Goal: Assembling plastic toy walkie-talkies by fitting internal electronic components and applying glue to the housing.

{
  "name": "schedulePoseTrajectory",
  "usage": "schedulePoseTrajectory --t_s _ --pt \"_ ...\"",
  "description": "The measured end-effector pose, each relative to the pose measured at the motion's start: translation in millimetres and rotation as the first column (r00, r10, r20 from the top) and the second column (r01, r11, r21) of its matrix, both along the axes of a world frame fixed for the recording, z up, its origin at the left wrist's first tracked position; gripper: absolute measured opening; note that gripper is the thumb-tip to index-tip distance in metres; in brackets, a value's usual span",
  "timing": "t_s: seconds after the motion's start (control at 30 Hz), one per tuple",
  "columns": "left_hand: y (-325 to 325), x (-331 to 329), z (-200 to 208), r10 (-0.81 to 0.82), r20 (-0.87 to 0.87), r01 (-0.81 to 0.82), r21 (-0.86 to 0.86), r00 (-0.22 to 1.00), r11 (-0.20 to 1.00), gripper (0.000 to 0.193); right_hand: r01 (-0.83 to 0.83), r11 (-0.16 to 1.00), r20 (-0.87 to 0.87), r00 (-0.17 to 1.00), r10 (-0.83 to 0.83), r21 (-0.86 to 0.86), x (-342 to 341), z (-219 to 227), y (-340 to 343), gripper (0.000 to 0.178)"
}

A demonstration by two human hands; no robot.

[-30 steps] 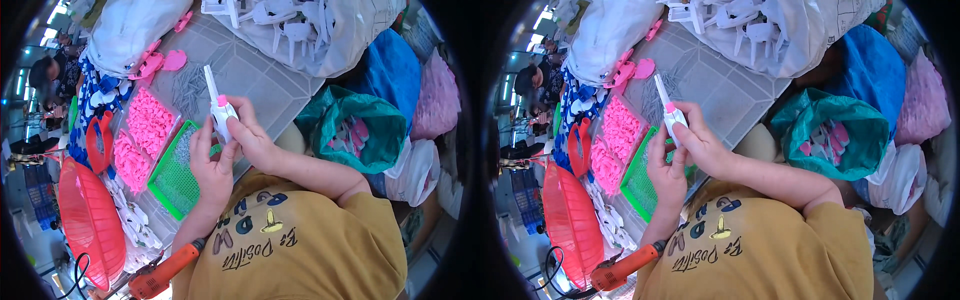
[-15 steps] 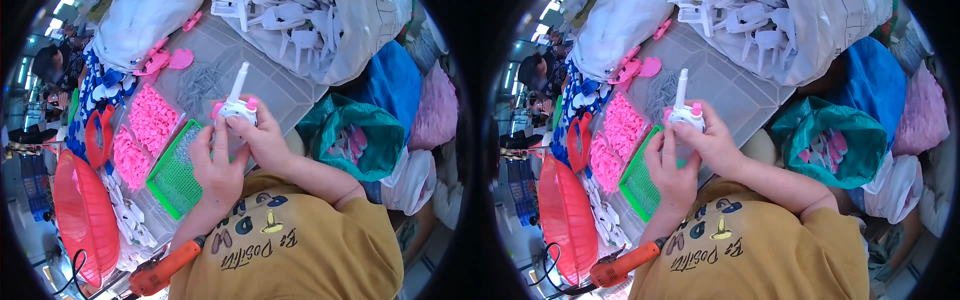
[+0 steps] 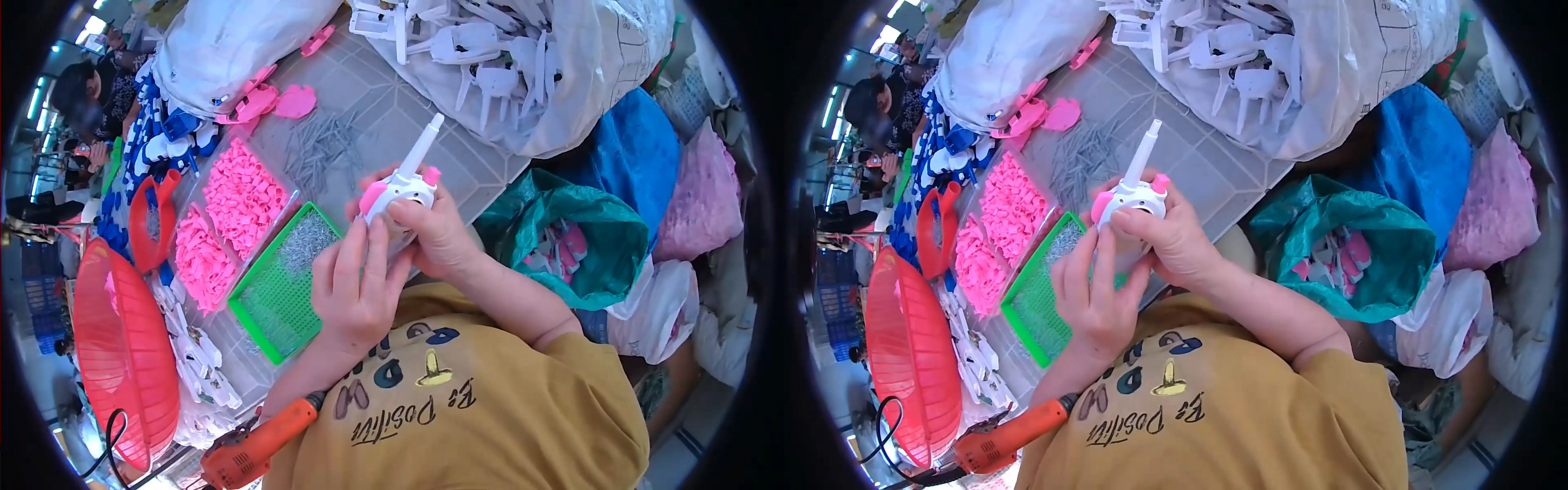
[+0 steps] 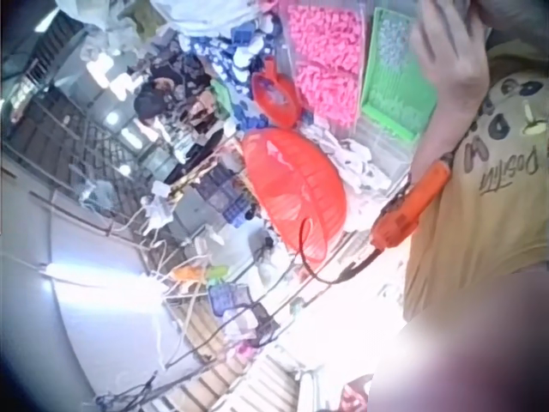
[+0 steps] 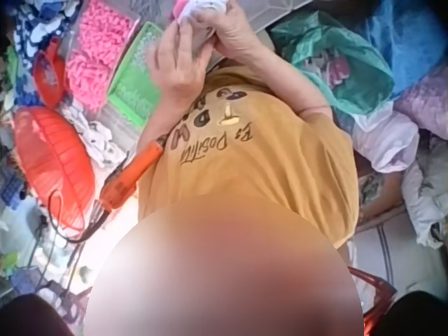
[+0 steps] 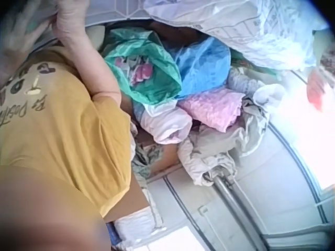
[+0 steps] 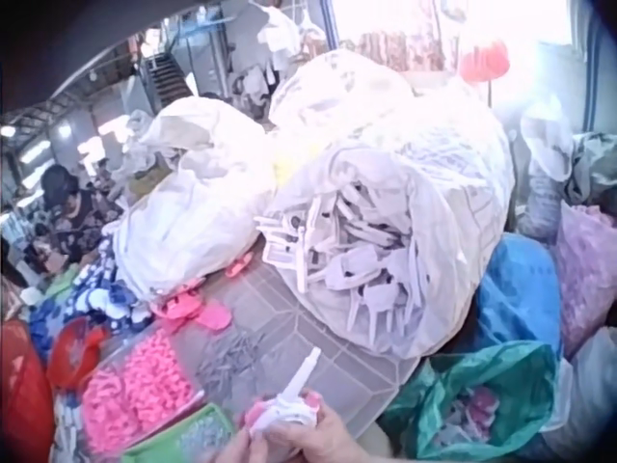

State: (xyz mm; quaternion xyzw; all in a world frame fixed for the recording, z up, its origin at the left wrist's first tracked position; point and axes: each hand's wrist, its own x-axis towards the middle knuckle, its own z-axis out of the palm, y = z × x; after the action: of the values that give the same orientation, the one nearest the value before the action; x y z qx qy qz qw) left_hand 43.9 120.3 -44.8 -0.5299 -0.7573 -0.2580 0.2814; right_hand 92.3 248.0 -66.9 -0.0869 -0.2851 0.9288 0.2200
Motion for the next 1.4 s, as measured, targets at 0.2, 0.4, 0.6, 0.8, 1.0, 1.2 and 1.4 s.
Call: schedulePoseTrajectory --t_s 0.2,0.4,0.6,0.8,1.0,1.2,1.4 --pt "-0.3 -2.8 0.5 -0.072 -0.004 0.072 0.074 0.997 0.995 0.057 -0.04 0.998 -0.052 0.998 0.042 0.041 8.4 3.4 11.0 0.045" --pt "-5.3 -0.1 -6.2 -0.169 0.501 0.062 0.223 0.849 0.973 0.066 -0.051 0.995 -0.007 0.999 0.052 0.08 10.6 1.2 16.7 0.043" --pt "-6.9 -15.5 1.7 -0.281 0.807 0.159 0.232 0.519 0.96 0.064 -0.048 0.997 -0.055 0.997 0.051 0.06 9.0 1.9 19.3 0.043" --pt "-18.3 -9.1 -6.5 -0.275 0.959 0.185 0.261 0.06 0.948 0.058 -0.062 0.992 -0.107 0.993 0.05 -0.11 6.9 0.5 20.4 0.048" --pt "-5.8 -22.9 16.9 -0.341 0.773 0.077 0.357 0.535 0.931 0.038 -0.019 0.999 -0.076 0.997 0.022 0.036 11.0 -6.2 21.5 0.053" --pt "-4.4 -24.4 30.2 -0.317 0.497 0.225 0.238 0.808 0.945 0.025 -0.005 0.948 -0.079 0.996 0.031 0.318 12.3 -10.9 13.9 0.061" --pt "1.2 -11.6 24.8 -0.19 0.436 0.084 0.252 0.88 0.964 0.03 0.041 0.937 -0.234 0.971 0.044 0.346 8.7 -16.4 8.2 0.061"
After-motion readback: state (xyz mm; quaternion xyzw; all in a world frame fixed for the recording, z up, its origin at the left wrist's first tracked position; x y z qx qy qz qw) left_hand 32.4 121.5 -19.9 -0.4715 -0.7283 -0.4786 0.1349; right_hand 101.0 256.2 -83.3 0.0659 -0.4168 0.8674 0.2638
